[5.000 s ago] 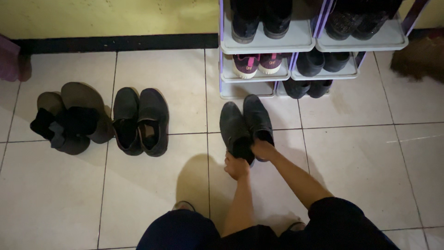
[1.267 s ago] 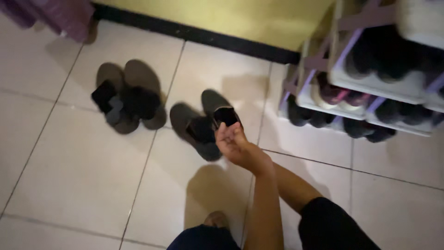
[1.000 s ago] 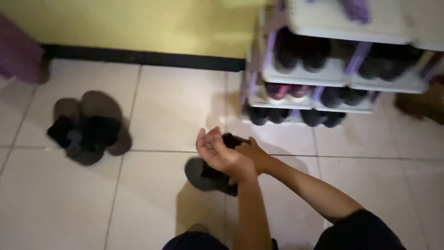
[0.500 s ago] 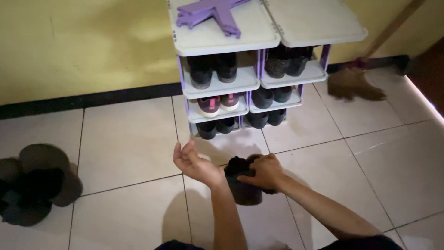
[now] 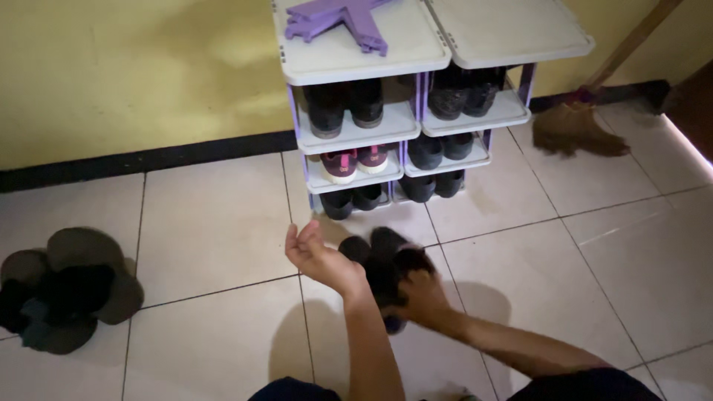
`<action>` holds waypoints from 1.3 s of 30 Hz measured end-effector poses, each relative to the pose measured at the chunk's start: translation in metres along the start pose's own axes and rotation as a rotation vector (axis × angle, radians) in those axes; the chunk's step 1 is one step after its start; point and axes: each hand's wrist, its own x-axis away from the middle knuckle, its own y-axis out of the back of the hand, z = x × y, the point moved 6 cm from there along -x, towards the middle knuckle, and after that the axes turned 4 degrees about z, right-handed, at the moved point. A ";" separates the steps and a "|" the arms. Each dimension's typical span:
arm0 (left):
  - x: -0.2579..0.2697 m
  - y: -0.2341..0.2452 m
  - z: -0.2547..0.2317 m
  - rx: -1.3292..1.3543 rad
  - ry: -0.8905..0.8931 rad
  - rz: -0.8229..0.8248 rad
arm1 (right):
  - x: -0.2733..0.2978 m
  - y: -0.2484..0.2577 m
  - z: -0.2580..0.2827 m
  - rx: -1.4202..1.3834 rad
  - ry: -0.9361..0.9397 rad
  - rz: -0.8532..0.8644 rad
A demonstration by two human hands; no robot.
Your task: The person assembles a multi-tier plastic shoe rack and places various shoes and slippers into the slots.
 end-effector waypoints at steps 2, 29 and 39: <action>-0.001 0.006 0.008 -0.048 0.096 -0.042 | 0.014 -0.061 0.000 0.067 0.096 0.080; -0.034 0.021 0.026 -0.165 0.080 -0.080 | 0.107 0.284 -0.066 0.083 -0.095 -0.113; -0.022 0.007 0.078 -0.029 0.062 0.018 | 0.178 0.431 -0.279 -0.397 -0.623 -0.415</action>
